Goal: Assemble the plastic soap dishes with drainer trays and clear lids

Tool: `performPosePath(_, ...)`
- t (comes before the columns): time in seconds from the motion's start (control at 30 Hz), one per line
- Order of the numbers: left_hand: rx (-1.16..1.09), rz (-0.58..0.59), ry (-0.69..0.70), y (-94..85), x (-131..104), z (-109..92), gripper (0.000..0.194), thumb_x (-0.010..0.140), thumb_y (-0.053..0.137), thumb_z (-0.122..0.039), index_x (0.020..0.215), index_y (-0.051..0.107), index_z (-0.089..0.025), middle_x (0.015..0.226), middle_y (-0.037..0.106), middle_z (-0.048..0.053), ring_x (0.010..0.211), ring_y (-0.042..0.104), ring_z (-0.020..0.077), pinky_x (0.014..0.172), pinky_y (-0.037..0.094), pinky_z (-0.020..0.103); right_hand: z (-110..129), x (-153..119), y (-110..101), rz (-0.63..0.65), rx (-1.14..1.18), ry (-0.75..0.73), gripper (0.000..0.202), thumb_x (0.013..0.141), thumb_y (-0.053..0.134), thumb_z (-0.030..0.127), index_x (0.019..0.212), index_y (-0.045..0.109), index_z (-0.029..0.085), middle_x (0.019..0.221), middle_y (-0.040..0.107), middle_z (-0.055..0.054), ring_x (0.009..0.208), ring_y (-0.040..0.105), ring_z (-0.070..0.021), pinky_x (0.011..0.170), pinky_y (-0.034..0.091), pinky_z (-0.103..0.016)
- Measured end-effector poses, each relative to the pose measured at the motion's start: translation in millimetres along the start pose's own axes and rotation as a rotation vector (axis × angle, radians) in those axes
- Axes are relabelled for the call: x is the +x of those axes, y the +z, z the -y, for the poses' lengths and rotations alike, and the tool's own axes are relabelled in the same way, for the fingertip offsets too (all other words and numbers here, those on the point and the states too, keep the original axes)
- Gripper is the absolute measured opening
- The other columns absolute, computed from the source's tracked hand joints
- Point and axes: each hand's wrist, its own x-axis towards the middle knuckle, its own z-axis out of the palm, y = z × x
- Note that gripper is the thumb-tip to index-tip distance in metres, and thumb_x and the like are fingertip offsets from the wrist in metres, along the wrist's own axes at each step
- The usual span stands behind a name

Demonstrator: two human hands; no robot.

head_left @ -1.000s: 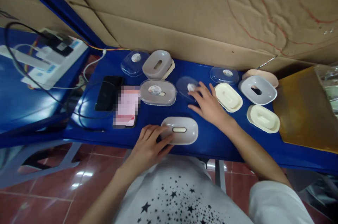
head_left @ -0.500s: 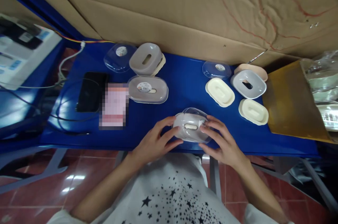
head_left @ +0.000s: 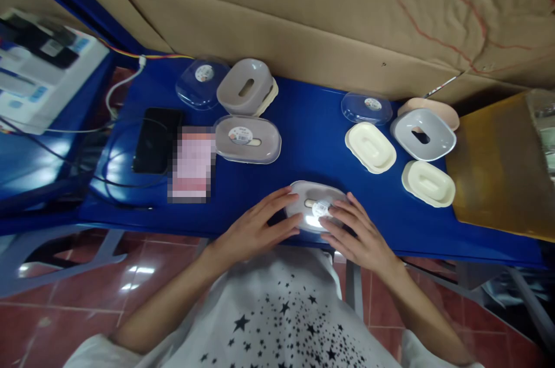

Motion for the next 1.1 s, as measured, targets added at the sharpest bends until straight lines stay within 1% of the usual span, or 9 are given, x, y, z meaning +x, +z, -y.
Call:
performPosePath(0.13,-0.010,0.051,0.040,-4.0,10.9,-1.9,0.031,0.105,0.071,-0.027,0.133,0.060,-0.020,0.154,0.060,0.015,0.155,0.050,0.0306,0.115,0.062,0.052,-4.4,-1.5,-0.9,0.025,0.050,0.011,0.053,0.103,0.073,0.027,0.154,0.057,0.026,0.135,0.074,-0.008,0.144,0.062,-0.0286,0.134,0.041,-0.059)
performPosePath(0.27,0.058,0.100,0.123,-10.0,21.1,2.7,0.031,0.103,0.073,-0.022,0.131,0.061,-0.019,0.150,0.064,0.013,0.153,0.053,0.0285,0.118,0.060,0.049,-10.2,0.1,-2.4,0.013,0.066,-0.011,0.042,0.103,0.074,0.030,0.143,0.062,0.025,0.134,0.074,-0.007,0.145,0.061,-0.0285,0.133,0.043,-0.059)
performPosePath(0.43,0.168,0.106,0.261,-11.4,19.7,8.7,0.033,0.100,0.075,-0.015,0.130,0.063,-0.019,0.142,0.068,0.012,0.146,0.059,0.0287,0.122,0.055,0.056,-12.1,-0.3,-1.2,-0.035,0.059,-0.051,0.030,0.101,0.077,0.028,0.128,0.065,0.025,0.129,0.075,-0.007,0.140,0.065,-0.0274,0.132,0.046,-0.057)
performPosePath(0.57,0.170,0.105,0.275,-8.2,15.3,13.1,0.036,0.099,0.076,-0.014,0.131,0.063,-0.021,0.140,0.069,0.010,0.144,0.060,0.0268,0.122,0.056,0.054,-12.2,-2.6,2.8,-0.049,0.055,-0.049,0.024,0.100,0.078,0.030,0.120,0.066,0.026,0.126,0.076,-0.006,0.139,0.066,-0.0264,0.132,0.047,-0.056)
performPosePath(0.73,0.138,0.079,0.241,-3.5,17.4,20.8,0.034,0.099,0.076,-0.017,0.130,0.063,-0.022,0.139,0.070,0.009,0.143,0.061,0.0264,0.119,0.057,0.053,-16.9,-1.6,12.5,-0.075,0.002,-0.061,0.024,0.102,0.076,0.029,0.124,0.066,0.029,0.131,0.076,-0.003,0.143,0.064,-0.0246,0.131,0.046,-0.056)
performPosePath(0.83,0.249,0.087,0.183,-2.9,32.8,23.2,0.025,0.102,0.071,-0.015,0.125,0.064,-0.021,0.137,0.070,0.011,0.143,0.062,0.0276,0.121,0.055,0.052,-29.8,14.4,9.5,-0.043,-0.074,-0.051,0.021,0.104,0.072,0.029,0.125,0.067,0.027,0.136,0.075,-0.006,0.146,0.061,-0.0255,0.132,0.043,-0.058)
performPosePath(0.9,0.389,0.089,0.070,-3.4,50.3,21.8,0.027,0.103,0.065,-0.010,0.128,0.063,-0.018,0.143,0.067,0.015,0.146,0.060,0.0310,0.124,0.052,0.054,-45.0,32.5,0.1,0.023,-0.150,-0.010,0.027,0.107,0.068,0.037,0.132,0.067,0.025,0.145,0.072,-0.009,0.150,0.057,-0.0284,0.134,0.036,-0.062)
performPosePath(1.0,0.550,0.068,-0.140,-5.5,80.0,12.6,0.046,0.103,0.061,-0.008,0.148,0.056,-0.015,0.158,0.056,0.024,0.154,0.051,0.0383,0.125,0.048,0.059,-71.7,60.1,-20.4,0.066,-0.284,0.190,0.046,0.111,0.057,0.046,0.150,0.059,0.022,0.158,0.063,-0.014,0.154,0.051,-0.0337,0.133,0.029,-0.066)
performPosePath(1.1,0.564,0.063,-0.142,-8.2,103.0,0.9,0.051,0.105,0.060,-0.013,0.155,0.054,-0.020,0.163,0.052,0.022,0.155,0.050,0.0374,0.126,0.046,0.057,-89.5,75.2,-36.1,0.066,-0.372,0.398,0.046,0.114,0.047,0.042,0.150,0.060,0.018,0.152,0.067,-0.017,0.147,0.057,-0.0364,0.128,0.031,-0.066)
